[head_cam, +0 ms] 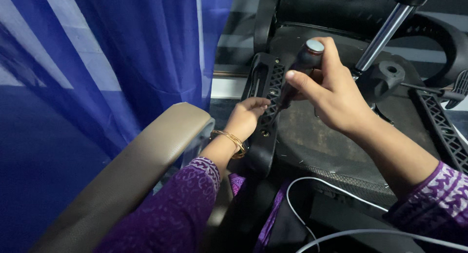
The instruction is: The person uses a screwdriver to tighten screws on the underside of an office chair base, securing the central column to the seat frame. The person briefly handles a black pouch with a white cable before returning to tighten additional screws.
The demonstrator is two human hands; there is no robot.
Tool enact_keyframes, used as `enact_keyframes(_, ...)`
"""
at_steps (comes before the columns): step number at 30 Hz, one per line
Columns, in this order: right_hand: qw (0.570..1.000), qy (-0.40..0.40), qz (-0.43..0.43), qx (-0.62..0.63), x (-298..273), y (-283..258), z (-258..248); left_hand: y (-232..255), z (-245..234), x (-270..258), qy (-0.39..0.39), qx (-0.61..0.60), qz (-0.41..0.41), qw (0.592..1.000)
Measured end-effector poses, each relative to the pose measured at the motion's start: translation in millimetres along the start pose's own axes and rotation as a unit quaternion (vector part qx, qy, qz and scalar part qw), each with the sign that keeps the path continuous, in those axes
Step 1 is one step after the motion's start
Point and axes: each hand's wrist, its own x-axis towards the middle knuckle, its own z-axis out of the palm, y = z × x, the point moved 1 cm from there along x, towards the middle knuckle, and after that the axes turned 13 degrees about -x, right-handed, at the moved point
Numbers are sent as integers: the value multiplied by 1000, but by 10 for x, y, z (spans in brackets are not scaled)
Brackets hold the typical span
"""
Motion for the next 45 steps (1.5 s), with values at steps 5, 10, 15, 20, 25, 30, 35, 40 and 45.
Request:
enact_keyframes(5,1000,-11,0,20,17,46,-35,413,145,209,-15,-97,109,989)
enact_keyframes(10,992,29,46,-116,124,153,-101,1015,302,377,-90,-83,-128,984)
enact_keyframes(15,993,28,-21,-116,167,346,-102,1300,593,440,-201,-132,-181,953)
enact_keyframes(20,973,64,-99,-197,174,431,-192,1171,954,452,-215,-203,-103,950)
enact_keyframes(25,975,-9,50,218,57,243,-237,1111,1067,287,-185,-123,-178,959)
enact_keyframes(30,940,141,49,307,11,32,87,1108,1065,116,-97,-87,-47,990)
enact_keyframes(35,953,122,10,277,135,10,169,1048,941,36,-21,-8,90,996)
enact_keyframes(40,948,71,-69,302,136,62,136,1013,905,-73,36,29,104,993)
enact_keyframes(45,946,58,3,318,203,75,71,993,775,-89,-121,-199,16,972)
